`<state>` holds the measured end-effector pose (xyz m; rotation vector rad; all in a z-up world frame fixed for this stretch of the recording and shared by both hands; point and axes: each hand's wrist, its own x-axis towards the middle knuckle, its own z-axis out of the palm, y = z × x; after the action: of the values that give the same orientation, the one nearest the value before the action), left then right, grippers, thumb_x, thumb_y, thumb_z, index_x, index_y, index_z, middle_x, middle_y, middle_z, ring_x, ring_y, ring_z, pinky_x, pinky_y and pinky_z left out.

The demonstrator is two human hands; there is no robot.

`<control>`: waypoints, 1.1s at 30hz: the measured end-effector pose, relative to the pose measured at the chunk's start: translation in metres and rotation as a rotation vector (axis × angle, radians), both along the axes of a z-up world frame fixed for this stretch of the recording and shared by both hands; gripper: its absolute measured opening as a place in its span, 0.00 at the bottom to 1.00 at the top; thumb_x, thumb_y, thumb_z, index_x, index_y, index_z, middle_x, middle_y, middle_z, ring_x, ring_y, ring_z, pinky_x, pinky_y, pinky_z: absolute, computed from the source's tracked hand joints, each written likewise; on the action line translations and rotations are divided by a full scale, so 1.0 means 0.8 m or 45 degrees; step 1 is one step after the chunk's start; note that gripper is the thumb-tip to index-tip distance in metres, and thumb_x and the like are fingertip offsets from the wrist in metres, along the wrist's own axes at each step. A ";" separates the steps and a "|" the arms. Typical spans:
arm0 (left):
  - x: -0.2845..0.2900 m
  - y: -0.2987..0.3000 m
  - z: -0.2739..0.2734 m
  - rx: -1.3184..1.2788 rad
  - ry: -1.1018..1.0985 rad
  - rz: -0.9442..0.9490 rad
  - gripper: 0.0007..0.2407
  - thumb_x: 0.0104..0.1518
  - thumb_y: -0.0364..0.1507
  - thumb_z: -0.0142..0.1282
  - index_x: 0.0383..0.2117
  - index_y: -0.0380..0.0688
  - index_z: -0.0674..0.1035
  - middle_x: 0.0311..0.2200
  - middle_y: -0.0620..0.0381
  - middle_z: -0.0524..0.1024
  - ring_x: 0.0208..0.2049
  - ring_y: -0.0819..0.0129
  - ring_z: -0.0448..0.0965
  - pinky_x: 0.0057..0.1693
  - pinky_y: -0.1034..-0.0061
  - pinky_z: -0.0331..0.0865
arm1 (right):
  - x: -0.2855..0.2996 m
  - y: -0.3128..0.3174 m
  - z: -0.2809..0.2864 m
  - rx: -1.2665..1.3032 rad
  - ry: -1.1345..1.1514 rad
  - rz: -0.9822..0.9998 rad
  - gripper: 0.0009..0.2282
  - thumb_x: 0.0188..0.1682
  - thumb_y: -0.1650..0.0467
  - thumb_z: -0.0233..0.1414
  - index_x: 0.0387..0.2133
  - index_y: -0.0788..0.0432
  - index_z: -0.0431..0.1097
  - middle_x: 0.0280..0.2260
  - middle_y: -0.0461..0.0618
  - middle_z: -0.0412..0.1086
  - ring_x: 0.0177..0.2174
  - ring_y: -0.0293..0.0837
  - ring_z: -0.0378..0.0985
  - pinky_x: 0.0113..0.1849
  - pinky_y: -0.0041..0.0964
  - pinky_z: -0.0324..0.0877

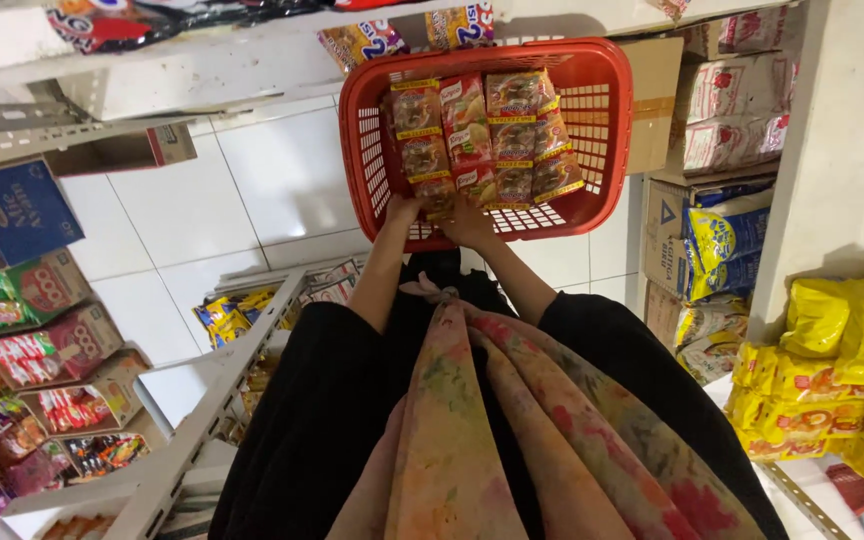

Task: The person takes packets of seasoning and instant noodles from a red basket and places them onto a store shelf, arranging them into stacks.

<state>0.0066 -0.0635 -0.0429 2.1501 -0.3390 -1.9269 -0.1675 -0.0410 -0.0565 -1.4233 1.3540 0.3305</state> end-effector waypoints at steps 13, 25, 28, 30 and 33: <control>-0.008 0.036 0.021 -0.456 -0.237 0.024 0.24 0.59 0.29 0.55 0.61 0.31 0.65 0.47 0.40 0.77 0.41 0.55 0.80 0.47 0.64 0.74 | -0.028 -0.018 0.035 0.111 -0.421 -0.595 0.25 0.56 0.56 0.48 0.62 0.57 0.63 0.56 0.57 0.70 0.52 0.50 0.75 0.54 0.44 0.69; -0.072 0.064 0.198 -0.863 0.206 -0.615 0.34 0.58 0.36 0.62 0.67 0.38 0.56 0.65 0.42 0.64 0.65 0.55 0.66 0.63 0.66 0.64 | -0.145 -0.024 0.188 0.730 -1.424 -1.299 0.24 0.59 0.67 0.50 0.66 0.63 0.55 0.61 0.57 0.62 0.60 0.52 0.66 0.60 0.54 0.63; -0.115 0.065 0.227 -0.987 0.341 -0.438 0.38 0.59 0.37 0.63 0.70 0.39 0.51 0.68 0.42 0.58 0.69 0.53 0.60 0.68 0.65 0.58 | -0.183 -0.009 0.250 0.450 -1.358 -1.404 0.24 0.57 0.68 0.47 0.66 0.57 0.50 0.59 0.54 0.62 0.57 0.51 0.67 0.56 0.55 0.65; -0.151 0.061 0.247 -1.115 0.426 -0.171 0.39 0.62 0.37 0.62 0.72 0.40 0.47 0.70 0.42 0.53 0.71 0.52 0.54 0.70 0.64 0.55 | -0.211 -0.004 0.302 0.304 -1.447 -1.284 0.26 0.58 0.69 0.47 0.69 0.59 0.47 0.61 0.54 0.61 0.60 0.50 0.65 0.59 0.53 0.62; -0.205 0.056 0.280 -1.284 0.469 0.085 0.38 0.64 0.36 0.57 0.74 0.40 0.43 0.73 0.47 0.47 0.72 0.57 0.50 0.70 0.64 0.56 | -0.240 0.006 0.371 -0.286 -1.267 -0.711 0.34 0.56 0.70 0.51 0.72 0.59 0.38 0.67 0.59 0.51 0.65 0.55 0.53 0.63 0.52 0.54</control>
<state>-0.1572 -0.0187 0.1815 1.1223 -0.9013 -1.5389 -0.3591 -0.0363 0.2400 -1.0568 0.8795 -0.8243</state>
